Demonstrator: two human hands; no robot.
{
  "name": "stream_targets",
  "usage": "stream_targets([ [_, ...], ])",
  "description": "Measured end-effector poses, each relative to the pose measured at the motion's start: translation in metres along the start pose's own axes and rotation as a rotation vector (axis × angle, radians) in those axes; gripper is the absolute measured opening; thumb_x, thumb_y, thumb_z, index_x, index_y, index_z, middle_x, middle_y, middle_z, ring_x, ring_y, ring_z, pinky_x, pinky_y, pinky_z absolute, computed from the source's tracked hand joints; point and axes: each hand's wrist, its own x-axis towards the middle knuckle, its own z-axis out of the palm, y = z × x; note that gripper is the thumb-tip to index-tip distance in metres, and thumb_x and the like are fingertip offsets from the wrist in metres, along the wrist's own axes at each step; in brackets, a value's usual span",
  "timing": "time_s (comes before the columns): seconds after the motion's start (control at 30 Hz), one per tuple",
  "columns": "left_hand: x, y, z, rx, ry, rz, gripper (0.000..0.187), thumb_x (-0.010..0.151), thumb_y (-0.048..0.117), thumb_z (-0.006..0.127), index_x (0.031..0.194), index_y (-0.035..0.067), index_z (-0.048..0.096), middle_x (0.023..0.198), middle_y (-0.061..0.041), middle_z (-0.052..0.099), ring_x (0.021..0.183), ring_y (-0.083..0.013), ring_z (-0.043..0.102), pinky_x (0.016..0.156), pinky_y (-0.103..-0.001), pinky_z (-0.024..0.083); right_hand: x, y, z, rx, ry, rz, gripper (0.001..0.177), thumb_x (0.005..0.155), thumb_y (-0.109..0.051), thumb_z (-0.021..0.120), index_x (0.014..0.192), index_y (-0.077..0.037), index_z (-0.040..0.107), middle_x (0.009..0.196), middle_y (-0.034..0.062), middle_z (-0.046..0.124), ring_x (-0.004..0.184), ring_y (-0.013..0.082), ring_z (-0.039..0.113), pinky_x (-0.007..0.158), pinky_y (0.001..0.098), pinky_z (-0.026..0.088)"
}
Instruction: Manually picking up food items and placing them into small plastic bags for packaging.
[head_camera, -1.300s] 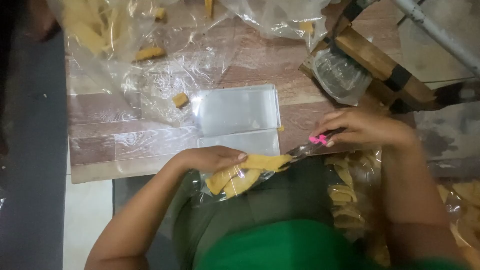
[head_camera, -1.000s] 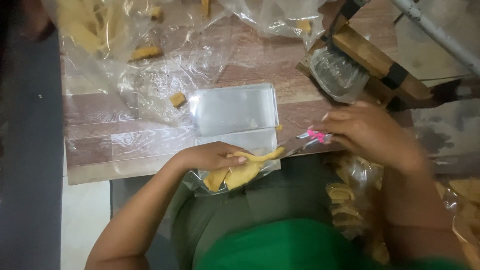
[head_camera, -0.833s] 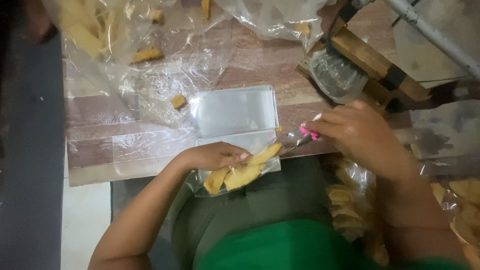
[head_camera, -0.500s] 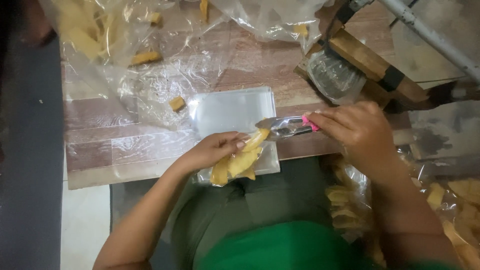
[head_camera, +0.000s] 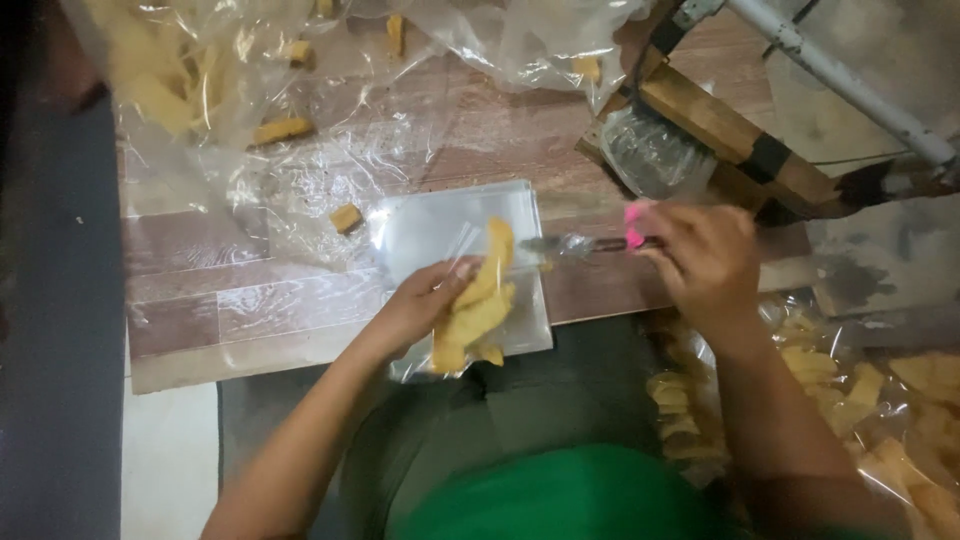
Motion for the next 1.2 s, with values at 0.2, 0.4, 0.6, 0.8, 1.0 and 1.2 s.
stream_targets([
  [0.2, -0.019, 0.027, 0.018, 0.0, 0.19, 0.146, 0.056, 0.107, 0.037, 0.042, 0.148, 0.001, 0.052, 0.145, -0.032, 0.054, 0.142, -0.0481, 0.042, 0.117, -0.061, 0.032, -0.02, -0.031, 0.033, 0.298, -0.315, 0.611, 0.062, 0.088, -0.021, 0.079, 0.145, -0.004, 0.06, 0.113, 0.0305, 0.067, 0.102, 0.0511, 0.065, 0.084, 0.0579, 0.051],
  [0.4, -0.017, 0.03, 0.034, 0.028, 0.078, 0.222, 0.052, 0.106, 0.037, 0.037, 0.149, 0.014, 0.053, 0.138, -0.033, 0.058, 0.135, -0.0527, 0.048, 0.112, -0.061, 0.04, -0.041, -0.027, 0.059, -0.031, -0.628, 0.599, 0.066, 0.088, -0.042, 0.075, 0.145, -0.012, 0.059, 0.124, 0.0184, 0.066, 0.119, 0.0407, 0.062, 0.094, 0.0588, 0.046],
  [0.6, -0.002, 0.037, 0.06, 0.13, -0.11, 0.231, 0.052, 0.106, 0.04, 0.033, 0.147, 0.017, 0.056, 0.133, -0.03, 0.063, 0.129, -0.0515, 0.055, 0.107, -0.062, 0.044, 0.005, -0.067, 0.028, 0.932, -0.008, 0.452, 0.087, 0.088, -0.063, 0.064, 0.146, 0.001, 0.053, 0.15, 0.0211, 0.053, 0.144, 0.0363, 0.043, 0.119, 0.0507, 0.03],
  [0.8, 0.021, 0.005, 0.076, 0.029, -0.14, 0.055, 0.06, 0.105, 0.054, 0.039, 0.145, 0.014, 0.059, 0.133, -0.027, 0.064, 0.127, -0.0469, 0.058, 0.103, -0.058, 0.049, 0.018, -0.081, 0.042, 0.975, -0.027, 0.445, 0.018, 0.08, -0.027, 0.088, 0.091, -0.014, 0.082, 0.091, 0.0022, 0.077, 0.088, 0.0214, 0.074, 0.085, 0.0329, 0.055],
  [1.0, 0.025, 0.004, 0.076, 0.198, -0.152, 0.093, 0.073, 0.088, 0.042, 0.072, 0.147, 0.005, 0.051, 0.124, -0.034, 0.065, 0.118, -0.0539, 0.061, 0.099, -0.06, 0.052, 0.021, -0.089, 0.043, 0.822, 0.045, 0.569, 0.011, 0.089, -0.022, 0.081, 0.089, -0.012, 0.077, 0.07, 0.0029, 0.067, 0.066, 0.0208, 0.067, 0.066, 0.0313, 0.051],
  [1.2, 0.016, 0.021, 0.09, 0.082, 0.073, 0.21, 0.048, 0.073, 0.033, 0.092, 0.109, 0.013, 0.069, 0.077, -0.009, 0.068, 0.074, -0.019, 0.062, 0.065, -0.032, 0.051, 0.027, -0.063, 0.021, 0.984, 0.048, 0.516, 0.039, 0.09, -0.051, 0.07, 0.09, -0.012, 0.073, 0.11, 0.0122, 0.075, 0.104, 0.0256, 0.068, 0.09, 0.0366, 0.049],
])
